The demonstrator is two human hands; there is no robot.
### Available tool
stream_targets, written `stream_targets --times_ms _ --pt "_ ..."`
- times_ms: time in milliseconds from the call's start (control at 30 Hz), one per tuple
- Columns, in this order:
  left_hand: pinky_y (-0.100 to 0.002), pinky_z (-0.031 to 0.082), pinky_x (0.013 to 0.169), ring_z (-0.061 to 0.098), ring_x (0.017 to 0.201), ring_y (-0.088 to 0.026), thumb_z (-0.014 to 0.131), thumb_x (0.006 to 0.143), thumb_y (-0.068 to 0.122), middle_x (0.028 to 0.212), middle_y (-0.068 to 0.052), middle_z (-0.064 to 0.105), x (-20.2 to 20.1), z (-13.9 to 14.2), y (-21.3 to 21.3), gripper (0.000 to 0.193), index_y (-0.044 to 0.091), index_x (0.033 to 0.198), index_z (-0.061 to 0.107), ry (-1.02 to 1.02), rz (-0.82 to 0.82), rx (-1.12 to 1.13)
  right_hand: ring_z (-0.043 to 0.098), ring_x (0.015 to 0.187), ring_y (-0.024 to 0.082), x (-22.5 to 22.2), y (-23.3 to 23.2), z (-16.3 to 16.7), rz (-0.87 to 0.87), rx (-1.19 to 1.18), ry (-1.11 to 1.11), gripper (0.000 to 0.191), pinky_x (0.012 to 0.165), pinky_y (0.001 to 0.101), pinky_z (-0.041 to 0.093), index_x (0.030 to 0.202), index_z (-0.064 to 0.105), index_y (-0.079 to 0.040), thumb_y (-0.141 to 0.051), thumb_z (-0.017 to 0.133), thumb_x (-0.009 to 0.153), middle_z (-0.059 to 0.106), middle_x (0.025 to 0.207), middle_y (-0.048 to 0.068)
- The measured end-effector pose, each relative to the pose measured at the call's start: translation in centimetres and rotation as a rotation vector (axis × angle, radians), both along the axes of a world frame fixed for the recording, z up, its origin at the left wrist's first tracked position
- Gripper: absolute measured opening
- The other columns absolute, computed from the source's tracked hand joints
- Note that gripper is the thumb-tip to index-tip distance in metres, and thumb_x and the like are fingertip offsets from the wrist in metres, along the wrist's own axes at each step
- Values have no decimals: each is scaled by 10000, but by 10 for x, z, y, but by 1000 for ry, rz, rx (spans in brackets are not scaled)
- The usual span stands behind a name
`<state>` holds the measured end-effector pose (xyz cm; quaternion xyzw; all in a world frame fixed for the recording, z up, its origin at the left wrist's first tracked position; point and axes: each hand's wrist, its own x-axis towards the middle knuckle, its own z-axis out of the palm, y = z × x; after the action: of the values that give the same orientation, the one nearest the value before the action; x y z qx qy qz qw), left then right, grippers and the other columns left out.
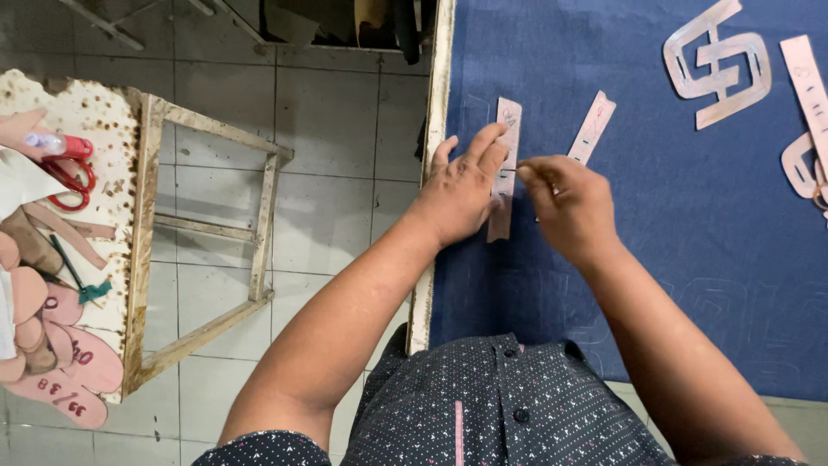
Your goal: The person places a paper pattern template on a large blue fabric laid over a work table and traces around its edges with a marking pen, repeating the outline. They then reposition the template, align a second pattern strip beside it, and continue marking outlines on the fabric.
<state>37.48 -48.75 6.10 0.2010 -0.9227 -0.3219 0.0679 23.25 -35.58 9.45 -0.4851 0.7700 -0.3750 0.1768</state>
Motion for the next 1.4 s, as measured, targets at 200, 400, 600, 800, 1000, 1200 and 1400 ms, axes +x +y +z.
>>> stream_targets --times_ms 200,400,600,800,1000,1200,1400 --pt "-559 255 1190 643 1217 -256 794 810 190 1595 -81 323 4 -11 2 727 105 1426 418 22 -1 -16 733 846 273 -7 -11 -6 -86 4 91 106 741 353 561 1083 744 -30 -129 733 1046 740 974 136" --pt "-562 231 1202 600 1283 -243 795 800 193 1594 -79 338 4 -16 0 749 82 1447 436 -1 -7 -38 735 823 274 -13 -10 -6 -4 -7 -38 91 732 354 567 1086 715 -25 -90 701 1024 729 973 123" --pt "-601 174 1234 360 1517 -252 809 824 280 1622 -82 344 13 -10 9 701 95 1428 507 45 -1 -225 688 977 307 -19 27 -1 121 252 294 334 810 395 568 1276 735 -164 -142 721 943 629 1214 143" --pt "-663 103 1208 284 1527 -244 783 839 407 1594 -10 391 31 -8 13 728 161 1471 518 -34 -3 -196 676 1043 325 -47 69 3 -4 398 422 468 812 413 570 1307 719 -279 -321 826 853 593 1281 129" --pt "-662 88 1227 278 1541 -231 779 840 444 1598 29 406 8 -11 23 733 206 1481 514 4 -51 -204 679 1056 331 -49 74 1 -50 324 295 520 856 418 565 1396 672 -217 -282 789 894 594 1313 131" --pt "-638 74 1234 279 1537 -223 769 833 465 1612 45 398 4 -6 24 713 245 1470 536 -17 -35 -120 679 970 323 -10 54 0 94 403 113 641 810 423 557 1414 618 -199 -284 805 806 587 1245 142" --pt "-616 80 1241 274 1542 -222 769 833 487 1606 67 414 4 -2 21 688 270 1453 563 -14 -27 -102 664 962 303 -9 48 9 113 438 88 667 817 419 548 1436 600 -230 -270 811 804 577 1222 134"
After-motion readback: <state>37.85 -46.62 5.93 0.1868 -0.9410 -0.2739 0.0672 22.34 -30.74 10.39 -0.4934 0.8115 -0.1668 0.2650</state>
